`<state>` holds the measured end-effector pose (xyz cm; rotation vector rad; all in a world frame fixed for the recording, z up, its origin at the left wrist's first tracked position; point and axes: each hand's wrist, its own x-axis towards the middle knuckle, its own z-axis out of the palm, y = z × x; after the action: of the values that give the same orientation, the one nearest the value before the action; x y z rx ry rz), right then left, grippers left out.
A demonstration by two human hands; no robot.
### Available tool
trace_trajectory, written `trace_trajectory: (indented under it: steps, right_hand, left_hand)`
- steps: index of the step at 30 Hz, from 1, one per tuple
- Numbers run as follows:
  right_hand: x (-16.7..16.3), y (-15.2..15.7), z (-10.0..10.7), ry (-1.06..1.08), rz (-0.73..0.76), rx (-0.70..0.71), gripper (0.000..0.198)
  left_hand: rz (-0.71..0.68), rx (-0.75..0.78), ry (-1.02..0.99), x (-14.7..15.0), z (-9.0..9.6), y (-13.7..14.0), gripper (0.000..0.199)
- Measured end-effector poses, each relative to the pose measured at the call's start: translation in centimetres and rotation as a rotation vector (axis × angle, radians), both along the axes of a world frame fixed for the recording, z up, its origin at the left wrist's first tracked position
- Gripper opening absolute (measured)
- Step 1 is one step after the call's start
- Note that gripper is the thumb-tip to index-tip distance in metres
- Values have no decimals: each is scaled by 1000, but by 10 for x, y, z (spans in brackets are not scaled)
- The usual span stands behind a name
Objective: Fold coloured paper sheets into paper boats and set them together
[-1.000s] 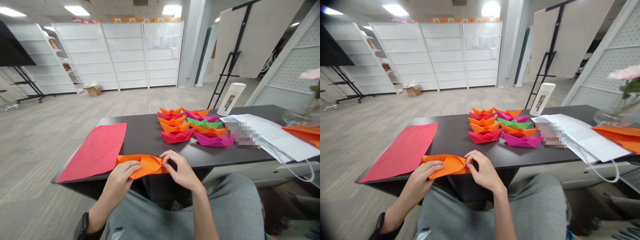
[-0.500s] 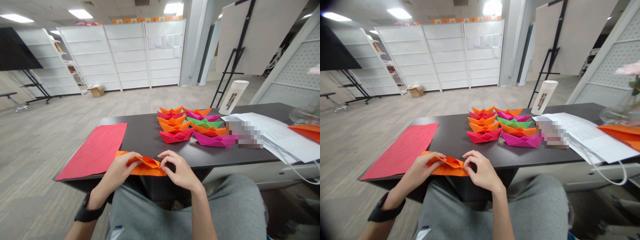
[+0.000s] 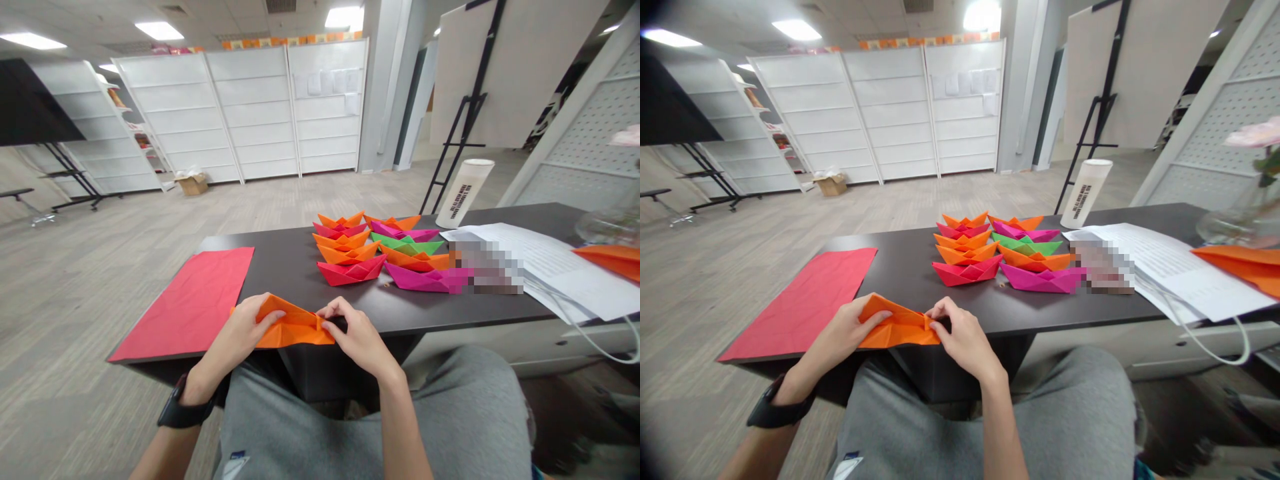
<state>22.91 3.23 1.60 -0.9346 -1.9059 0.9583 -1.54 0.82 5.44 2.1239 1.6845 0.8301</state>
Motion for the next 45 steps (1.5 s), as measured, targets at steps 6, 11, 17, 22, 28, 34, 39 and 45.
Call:
trace_trajectory:
  steps: [6,11,17,22,28,34,39,45]
  right_hand:
    - [-5,3,-4,1,-35,15,28]
    - [-4,3,-3,114,-30,-50,13]
    - [3,4,-1,155,-8,-48,10]
    - [16,-2,9,105,217,91,29]
    - [22,0,2,24,312,72,80]
    - [7,3,-3,286,86,-73,18]
    - [0,6,-4,357,-20,-151,19]
    - [-1,9,-12,511,-59,-237,27]
  left_hand:
    - [38,20,-26,4,2,-1,20]
    - [25,26,-129,-2,6,-2,29]
    - [-21,-1,-145,-5,8,0,18]
    - [29,10,-144,-6,5,5,22]
    - [57,-49,-182,-12,5,6,25]
    - [-48,-232,-354,-8,14,-5,30]
    - [-167,-464,-524,-6,22,-19,57]
    - [-69,-403,-492,-8,10,-14,46]
